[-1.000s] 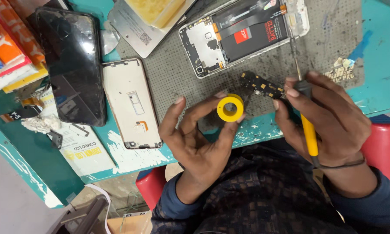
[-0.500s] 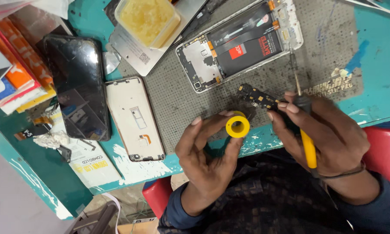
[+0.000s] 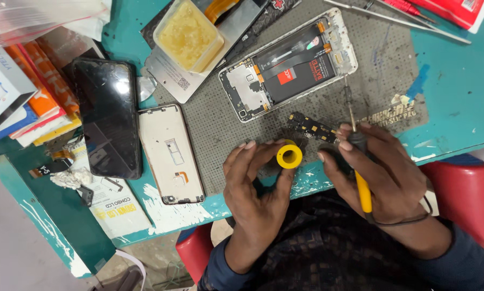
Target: The person solders a small phone circuit board at a repair workbench, holding the board with one hand while applying a soldering iron with the other. They use a screwdriver on the board, set it on the mat, and handle a yellow tape roll while continuing to work on the board with the iron.
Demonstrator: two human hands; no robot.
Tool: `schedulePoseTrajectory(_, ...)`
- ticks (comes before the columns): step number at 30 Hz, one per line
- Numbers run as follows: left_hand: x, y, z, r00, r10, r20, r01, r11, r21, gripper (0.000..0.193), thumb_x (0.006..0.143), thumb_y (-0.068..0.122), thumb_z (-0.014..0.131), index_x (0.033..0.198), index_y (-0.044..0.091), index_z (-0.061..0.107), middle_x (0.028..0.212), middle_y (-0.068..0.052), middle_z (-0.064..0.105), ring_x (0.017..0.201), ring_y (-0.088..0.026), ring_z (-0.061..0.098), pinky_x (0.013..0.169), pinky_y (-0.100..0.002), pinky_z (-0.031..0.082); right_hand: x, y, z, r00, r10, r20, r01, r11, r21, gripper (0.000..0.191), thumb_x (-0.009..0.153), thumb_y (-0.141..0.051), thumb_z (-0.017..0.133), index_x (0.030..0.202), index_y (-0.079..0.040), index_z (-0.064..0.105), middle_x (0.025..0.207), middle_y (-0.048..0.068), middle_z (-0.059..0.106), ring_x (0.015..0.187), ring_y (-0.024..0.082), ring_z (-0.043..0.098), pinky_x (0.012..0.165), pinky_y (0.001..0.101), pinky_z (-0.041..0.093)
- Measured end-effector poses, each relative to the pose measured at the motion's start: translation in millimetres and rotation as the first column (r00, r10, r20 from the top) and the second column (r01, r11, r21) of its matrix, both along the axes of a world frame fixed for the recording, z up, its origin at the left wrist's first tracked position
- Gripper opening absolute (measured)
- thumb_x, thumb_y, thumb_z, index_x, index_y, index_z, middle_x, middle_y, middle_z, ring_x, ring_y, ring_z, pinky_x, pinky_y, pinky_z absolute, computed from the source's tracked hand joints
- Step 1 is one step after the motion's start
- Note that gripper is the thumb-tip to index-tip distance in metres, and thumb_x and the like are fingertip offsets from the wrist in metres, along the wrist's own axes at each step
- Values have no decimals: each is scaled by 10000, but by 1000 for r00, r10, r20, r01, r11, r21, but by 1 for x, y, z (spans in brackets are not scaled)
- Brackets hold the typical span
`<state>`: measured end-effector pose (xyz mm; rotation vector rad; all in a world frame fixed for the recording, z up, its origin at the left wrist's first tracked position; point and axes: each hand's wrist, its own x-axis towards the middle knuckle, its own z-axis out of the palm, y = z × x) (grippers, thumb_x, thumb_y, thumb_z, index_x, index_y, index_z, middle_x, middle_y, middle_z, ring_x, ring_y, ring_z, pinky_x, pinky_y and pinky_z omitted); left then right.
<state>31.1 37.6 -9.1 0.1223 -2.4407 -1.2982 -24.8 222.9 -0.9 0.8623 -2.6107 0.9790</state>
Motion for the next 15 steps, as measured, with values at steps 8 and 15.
schedulePoseTrajectory(8,-2,-3,8,999,-18,44,18,1000,3,718,885,9,833,1456,15,399,1204,-117,750,1178,-287,684,1120,-438,472,3,-1,-4,999,23,-42,-23,1000,-10,411,870,25,874,1202,3,634,1116,194,694,1055,337,741,896,410,633)
schedulePoseTrajectory(15,-4,-2,11,999,24,22,-24,999,36,669,854,6,841,1412,10,473,1195,-122,730,1178,-316,665,1060,-424,518,5,-6,-1,997,-39,-61,39,999,10,408,804,14,886,1141,2,657,1076,197,686,1043,373,744,922,459,626)
